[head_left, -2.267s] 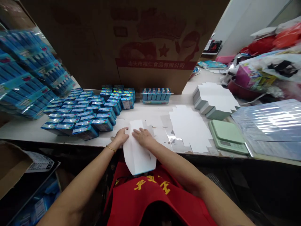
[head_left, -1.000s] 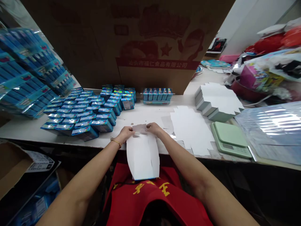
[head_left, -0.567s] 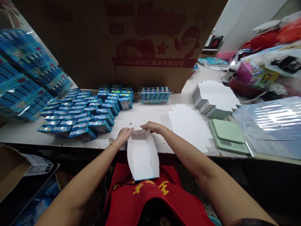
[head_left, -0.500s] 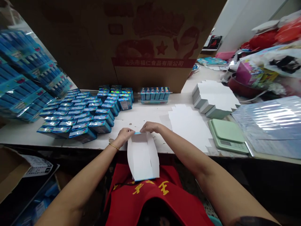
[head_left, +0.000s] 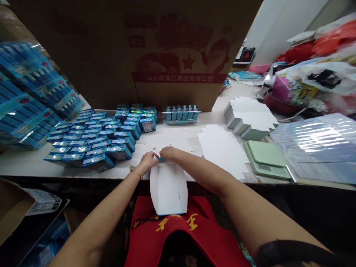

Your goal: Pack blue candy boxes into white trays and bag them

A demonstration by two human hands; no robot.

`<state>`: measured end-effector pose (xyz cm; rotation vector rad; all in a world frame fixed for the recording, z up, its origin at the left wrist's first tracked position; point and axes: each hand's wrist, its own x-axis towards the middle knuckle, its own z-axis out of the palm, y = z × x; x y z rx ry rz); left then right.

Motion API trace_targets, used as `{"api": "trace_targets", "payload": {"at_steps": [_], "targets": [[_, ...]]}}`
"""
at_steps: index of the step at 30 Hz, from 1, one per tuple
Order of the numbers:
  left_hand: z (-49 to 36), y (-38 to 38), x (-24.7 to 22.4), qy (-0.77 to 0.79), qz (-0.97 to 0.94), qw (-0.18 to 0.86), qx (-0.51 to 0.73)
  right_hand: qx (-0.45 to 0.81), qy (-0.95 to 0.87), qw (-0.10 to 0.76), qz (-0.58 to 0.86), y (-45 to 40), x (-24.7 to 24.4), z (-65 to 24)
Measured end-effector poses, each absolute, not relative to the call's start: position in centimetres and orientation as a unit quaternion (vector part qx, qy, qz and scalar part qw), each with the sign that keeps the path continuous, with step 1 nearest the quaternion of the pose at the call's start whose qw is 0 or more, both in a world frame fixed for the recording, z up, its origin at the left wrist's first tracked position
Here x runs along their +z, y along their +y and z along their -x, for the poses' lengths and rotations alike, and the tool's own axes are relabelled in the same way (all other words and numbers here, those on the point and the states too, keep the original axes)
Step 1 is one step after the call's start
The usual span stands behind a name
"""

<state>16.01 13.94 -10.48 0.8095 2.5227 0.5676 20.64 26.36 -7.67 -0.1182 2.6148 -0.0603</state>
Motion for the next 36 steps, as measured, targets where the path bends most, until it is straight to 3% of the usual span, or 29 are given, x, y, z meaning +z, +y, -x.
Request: {"api": "trace_targets", "payload": {"at_steps": [5,13,21,26,33,36], "targets": [[-16.6,14.0,-10.2,0.906,-0.299,0.210,0.212,-0.020,0.951,0.304,0.052,28.4,-6.5,-21.4],[-17.4,14.8,-9.7,0.911,-0.312,0.195,0.190,0.025,0.982,0.187,0.020,26.2,-7.6,-24.2],[-18.4,13.8,-8.4,0.902,-0.320,0.191,0.217,0.002,0.984,0.180,0.000,26.4,-8.5,-23.9],[-23.9,8.4,-6.1,0.819,-0.465,0.013,0.337,-0.020,0.973,0.197,-0.120,29.6,-8.9,-24.8],[-27.1,7.6,-10.5,0.806,-0.566,-0.053,0.165,-0.067,0.944,0.203,-0.251,32.6,-8.5,-27.4],[-24.7,9.5,-12.0,0.835,-0.536,-0.056,0.114,-0.072,0.956,0.138,-0.249,31.1,-7.5,-30.2]]}}
